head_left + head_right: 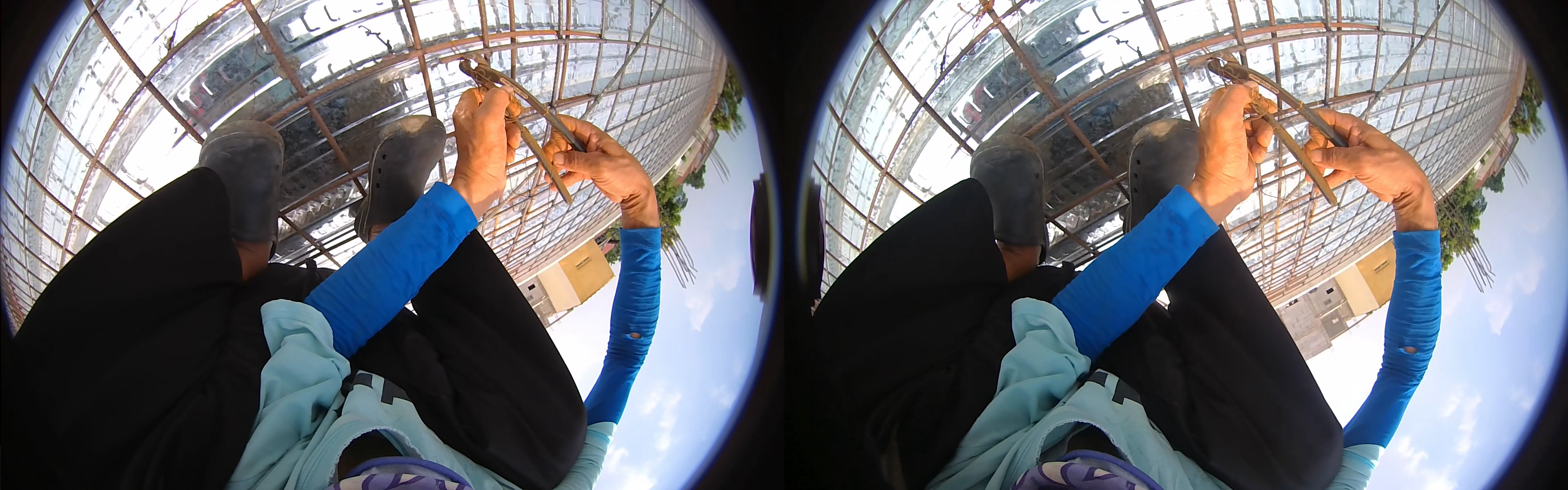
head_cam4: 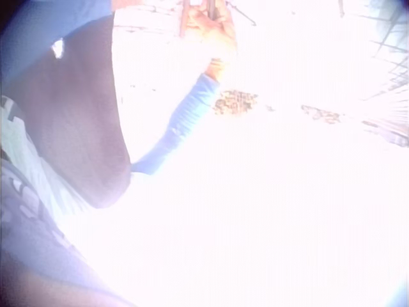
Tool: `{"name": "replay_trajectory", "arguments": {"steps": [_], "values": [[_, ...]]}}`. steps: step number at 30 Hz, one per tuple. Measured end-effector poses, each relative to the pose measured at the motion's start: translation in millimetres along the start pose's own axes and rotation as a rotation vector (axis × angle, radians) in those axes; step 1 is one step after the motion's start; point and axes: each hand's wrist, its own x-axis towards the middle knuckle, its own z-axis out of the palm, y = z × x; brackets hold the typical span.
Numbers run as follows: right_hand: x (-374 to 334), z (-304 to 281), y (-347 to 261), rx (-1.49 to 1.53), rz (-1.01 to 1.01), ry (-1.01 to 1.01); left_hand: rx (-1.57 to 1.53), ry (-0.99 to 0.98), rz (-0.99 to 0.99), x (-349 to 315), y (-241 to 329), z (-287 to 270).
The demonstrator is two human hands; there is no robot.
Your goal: The person uses pliers to twist wire ties around intersecting metal rods, securing a large metal grid structure. The person repeatedly positions, twists, and tightens wire ties at multiple joints to assemble the grid.
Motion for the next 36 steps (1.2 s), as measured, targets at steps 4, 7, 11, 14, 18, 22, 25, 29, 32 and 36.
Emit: {"name": "replay_trajectory", "arguments": {"steps": [4, 7, 11, 14, 18, 22, 25, 29, 32, 36], "values": [[-3, 2, -10, -0.026, 0.012, -0.006, 0.019, -0.015, -0.018, 2, 3, 0], [-5, 4, -17, -0.023, 0.007, 0.031, 0.012, -0.012, -0.020, 0, 5, 4], [-6, -2, -34, -0.145, -0.005, 0.040, -0.006, -0.004, -0.042, -5, 12, 16], [-3, -7, -32, -0.174, -0.009, 0.041, 0.010, 0.002, -0.061, -5, 14, 21], [-6, 7, -36, -0.290, -0.002, 0.086, 0.061, 0.033, -0.024, -6, 13, 24], [-12, 27, -23, -0.682, -0.123, 0.326, 0.066, 0.048, -0.027, -7, 11, 20], [-16, 48, -5, -1.086, -0.378, 0.562, 0.078, 0.064, -0.005, -6, 8, 19], [-12, 75, 14, -1.534, -0.424, 0.870, 0.082, 0.061, 0.005, -5, 6, 19], [-2, 77, 31, -1.704, -0.406, 0.976, 0.069, 0.056, 0.016, -5, 6, 19], [5, 67, 45, -1.626, -0.463, 0.945, 0.237, 0.128, 0.107, 1, -2, 14]]}}
